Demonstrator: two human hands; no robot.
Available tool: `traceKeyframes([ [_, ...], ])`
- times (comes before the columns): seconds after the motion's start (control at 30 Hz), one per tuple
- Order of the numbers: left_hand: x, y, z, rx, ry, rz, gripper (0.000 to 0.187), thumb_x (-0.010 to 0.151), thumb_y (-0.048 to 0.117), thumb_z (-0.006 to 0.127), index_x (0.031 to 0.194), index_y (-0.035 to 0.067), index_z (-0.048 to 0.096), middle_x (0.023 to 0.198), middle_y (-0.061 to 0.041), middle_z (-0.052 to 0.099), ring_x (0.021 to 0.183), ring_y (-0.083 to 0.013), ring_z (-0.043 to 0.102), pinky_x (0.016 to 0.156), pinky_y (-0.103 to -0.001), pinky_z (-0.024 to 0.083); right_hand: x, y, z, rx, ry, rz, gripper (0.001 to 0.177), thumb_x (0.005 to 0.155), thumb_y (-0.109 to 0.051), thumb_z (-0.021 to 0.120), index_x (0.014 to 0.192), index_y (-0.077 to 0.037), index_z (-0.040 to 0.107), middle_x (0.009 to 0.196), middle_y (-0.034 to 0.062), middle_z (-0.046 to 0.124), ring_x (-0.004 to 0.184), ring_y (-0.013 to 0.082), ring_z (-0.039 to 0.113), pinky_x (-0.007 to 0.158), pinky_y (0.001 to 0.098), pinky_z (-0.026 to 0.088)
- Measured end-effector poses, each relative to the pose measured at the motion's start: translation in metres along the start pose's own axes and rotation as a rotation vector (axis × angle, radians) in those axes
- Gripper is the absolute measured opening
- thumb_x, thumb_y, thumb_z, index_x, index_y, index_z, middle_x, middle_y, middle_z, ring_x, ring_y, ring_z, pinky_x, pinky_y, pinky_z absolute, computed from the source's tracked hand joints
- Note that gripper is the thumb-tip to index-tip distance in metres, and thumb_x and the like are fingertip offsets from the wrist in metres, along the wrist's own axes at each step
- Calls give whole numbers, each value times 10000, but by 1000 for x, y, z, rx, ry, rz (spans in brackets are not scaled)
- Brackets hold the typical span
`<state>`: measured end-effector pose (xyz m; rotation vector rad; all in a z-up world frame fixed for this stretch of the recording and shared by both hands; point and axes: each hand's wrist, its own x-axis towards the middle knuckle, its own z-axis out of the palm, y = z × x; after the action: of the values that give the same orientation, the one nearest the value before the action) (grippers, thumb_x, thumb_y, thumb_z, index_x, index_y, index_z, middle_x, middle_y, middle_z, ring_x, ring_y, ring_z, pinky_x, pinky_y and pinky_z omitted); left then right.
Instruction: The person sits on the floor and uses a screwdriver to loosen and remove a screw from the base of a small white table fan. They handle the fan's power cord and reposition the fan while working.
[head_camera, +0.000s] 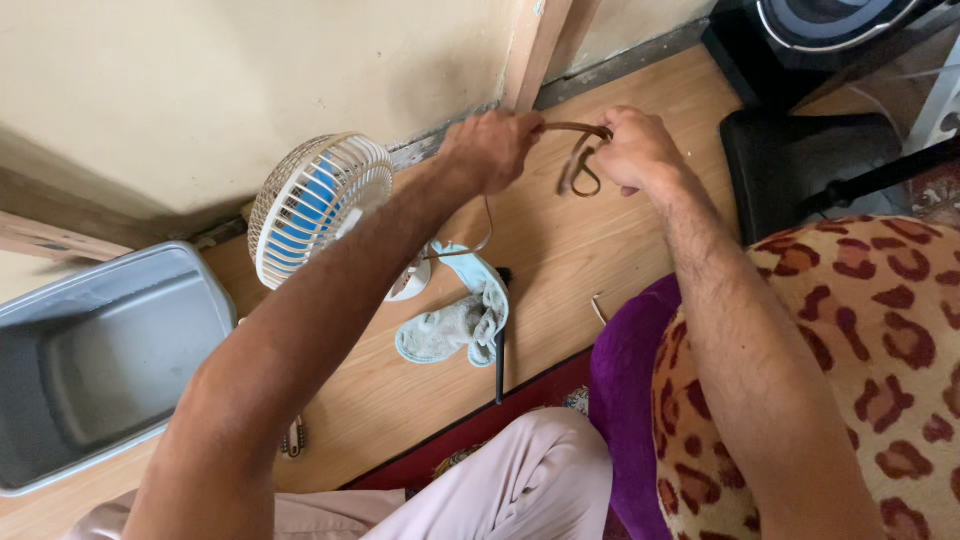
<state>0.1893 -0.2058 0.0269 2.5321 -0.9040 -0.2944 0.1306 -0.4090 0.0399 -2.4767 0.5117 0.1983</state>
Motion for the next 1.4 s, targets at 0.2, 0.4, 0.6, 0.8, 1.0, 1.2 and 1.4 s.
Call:
traceKeyframes([
  [0.2, 36, -1, -4, 126, 79, 73, 317, 1040, 232, 532, 1336, 248, 643, 1234, -167, 640, 1192, -372, 610, 996, -539, 483, -8, -1, -11, -32, -26, 63, 317, 920, -78, 630, 1230, -106, 686, 892, 124, 751, 654, 189, 690, 551, 357, 588],
  [0.4, 65, 6, 1, 171, 58, 68, 445, 903, 60, 628, 1338, 157, 616, 1244, -163, 614, 1186, -365, 593, 1002, -505, 498, -7, 0, -14, 69, -65, 77, 272, 937, -105, 657, 1203, -123, 716, 890, 79, 743, 618, 141, 659, 522, 332, 586],
  [0.6, 68, -7, 26, 122, 76, -23, 384, 954, 74, 563, 1323, 165, 619, 1256, -157, 611, 1206, -359, 576, 973, -549, 490, 4, 10, -9, 122, -22, 96, 332, 914, -67, 666, 1234, -151, 690, 924, 88, 746, 640, 143, 687, 501, 326, 600],
  [0.8, 69, -31, 60, 237, 43, -73, 287, 936, 79, 596, 1217, 109, 646, 1236, -169, 655, 1157, -384, 639, 927, -540, 546, 25, 38, 9, 124, -16, 3, 308, 919, -80, 708, 1224, -116, 704, 992, 172, 767, 703, 266, 753, 585, 376, 608],
  [1.0, 74, -39, 90, 277, 61, -50, 205, 993, 106, 598, 1186, 113, 665, 1201, -163, 693, 1137, -384, 681, 893, -543, 572, 46, 54, 42, -200, 45, -235, 410, 732, -89, 872, 1127, -122, 767, 1117, 174, 744, 1041, 311, 721, 916, 384, 572],
  [1.2, 77, -29, 100, -10, 124, -103, 247, 869, 67, 661, 1116, 77, 656, 1213, -207, 639, 1119, -446, 630, 911, -537, 536, 51, 62, 64, -205, -75, -255, 468, 709, -19, 828, 1157, -130, 748, 1172, 165, 714, 1090, 329, 684, 917, 389, 558],
  [1.4, 84, -33, 100, -138, 232, 28, 151, 874, 84, 679, 1025, 78, 682, 1154, -202, 638, 1105, -433, 642, 940, -511, 530, 42, 50, 66, -247, -166, -288, 144, 921, -88, 665, 1022, -84, 769, 964, 144, 757, 913, 310, 726, 802, 415, 572],
])
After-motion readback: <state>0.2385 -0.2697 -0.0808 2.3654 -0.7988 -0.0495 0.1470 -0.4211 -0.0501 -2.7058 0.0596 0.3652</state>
